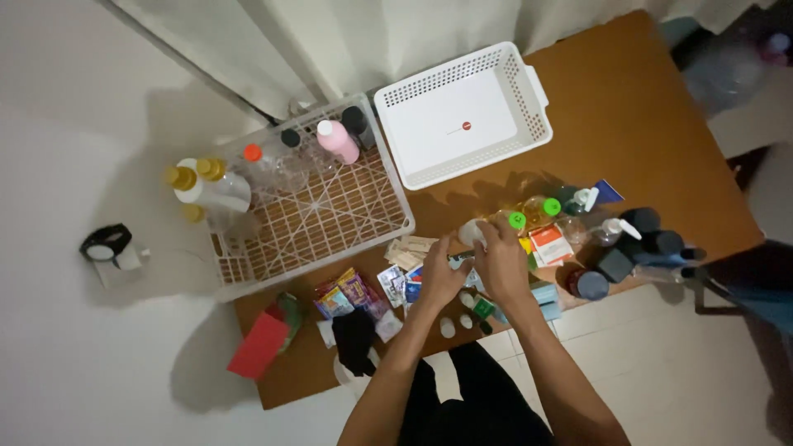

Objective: The person wipes several bottles and small packages with a black cloth, then places them into a white plastic basket on a wooden table. The items include clear and colored bottles, pump dispensers, and small boxes.

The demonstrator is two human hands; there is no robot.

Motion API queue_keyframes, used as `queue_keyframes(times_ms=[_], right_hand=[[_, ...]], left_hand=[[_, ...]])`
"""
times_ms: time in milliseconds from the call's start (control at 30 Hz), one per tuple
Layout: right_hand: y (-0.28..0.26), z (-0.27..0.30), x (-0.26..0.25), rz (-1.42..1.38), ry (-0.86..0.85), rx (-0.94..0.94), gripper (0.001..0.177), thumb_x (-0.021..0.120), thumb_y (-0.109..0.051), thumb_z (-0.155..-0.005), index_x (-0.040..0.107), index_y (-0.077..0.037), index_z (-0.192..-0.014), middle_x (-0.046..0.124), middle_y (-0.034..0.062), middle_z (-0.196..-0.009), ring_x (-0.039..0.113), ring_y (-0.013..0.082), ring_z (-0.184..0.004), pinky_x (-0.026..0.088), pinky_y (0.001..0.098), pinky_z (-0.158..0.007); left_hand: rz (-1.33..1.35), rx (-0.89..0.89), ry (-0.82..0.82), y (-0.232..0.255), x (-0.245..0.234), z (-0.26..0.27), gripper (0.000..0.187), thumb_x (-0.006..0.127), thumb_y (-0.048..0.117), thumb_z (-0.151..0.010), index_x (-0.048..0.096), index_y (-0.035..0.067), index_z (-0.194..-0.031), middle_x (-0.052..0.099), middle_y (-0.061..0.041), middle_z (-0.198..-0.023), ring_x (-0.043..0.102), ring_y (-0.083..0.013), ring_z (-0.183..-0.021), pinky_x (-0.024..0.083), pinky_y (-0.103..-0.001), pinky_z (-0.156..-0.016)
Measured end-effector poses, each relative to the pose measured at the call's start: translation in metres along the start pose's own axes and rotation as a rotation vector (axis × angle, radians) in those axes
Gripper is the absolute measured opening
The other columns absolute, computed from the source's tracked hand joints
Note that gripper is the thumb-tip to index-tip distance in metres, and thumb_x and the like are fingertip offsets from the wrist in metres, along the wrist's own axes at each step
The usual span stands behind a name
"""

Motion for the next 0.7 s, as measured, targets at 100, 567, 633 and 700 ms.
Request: queue_keyframes(times_ms=[100,567,633,700], right_hand=[[0.014,-0.001,0.006,-0.062,-0.1,0.055,0.033,0.069,-0.005,-0.09,0.065,-0.002,-0.123,0.063,0.0242,-0.129,0.067,0.0425,-0.106,0.056,0.0469,-0.087],[-0.065,0.021,-0.048,-0.145,-0.048,-0.246,0.033,0.078,-0.006,-0.086,0.069,-0.001,-0.118,0.065,0.0206,-0.115,0.069,0.0336,-0.092,0.057,0.0422,-0.078],[-0.097,0.031,-0.059,-0.127,-0.015,-0.371,0.033,0.081,-0.007,-0.086,0.069,-0.001,-0.116,0.065,0.0198,-0.113,0.068,0.0353,-0.098,0.057,0.043,-0.082],[-0.124,0.046,-0.068,-0.256,-0.067,-0.322,0.034,0.08,-0.007,-0.083,0.069,-0.002,-0.115,0.068,0.0182,-0.11,0.069,0.032,-0.097,0.057,0.0412,-0.083]], left_hand=[[-0.014,0.013,0.026,-0.009,0.009,0.002,0.072,0.084,0.017,-0.078,0.053,0.0,-0.141,0.062,-0.025,-0.135,0.057,-0.0416,-0.128,0.045,-0.046,-0.108],[0.115,0.239,0.298,0.051,-0.041,0.041,0.081,0.085,0.013,-0.077,0.047,0.0,-0.147,0.054,-0.025,-0.15,0.051,-0.0406,-0.141,0.044,-0.046,-0.115],[0.122,0.351,0.367,0.062,-0.072,0.058,0.079,0.084,0.011,-0.077,0.048,0.0,-0.147,0.052,-0.025,-0.153,0.049,-0.0409,-0.145,0.044,-0.045,-0.119],[0.129,0.331,0.403,0.072,-0.102,0.082,0.074,0.091,0.016,-0.075,0.054,0.002,-0.138,0.059,-0.021,-0.142,0.058,-0.0367,-0.136,0.046,-0.045,-0.117]])
Point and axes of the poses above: each hand's wrist, its own z-axis away from the middle knuckle, its own x-axis out of the palm, y = z × x, the point moved 2 cm from there along -z, towards the middle knuckle
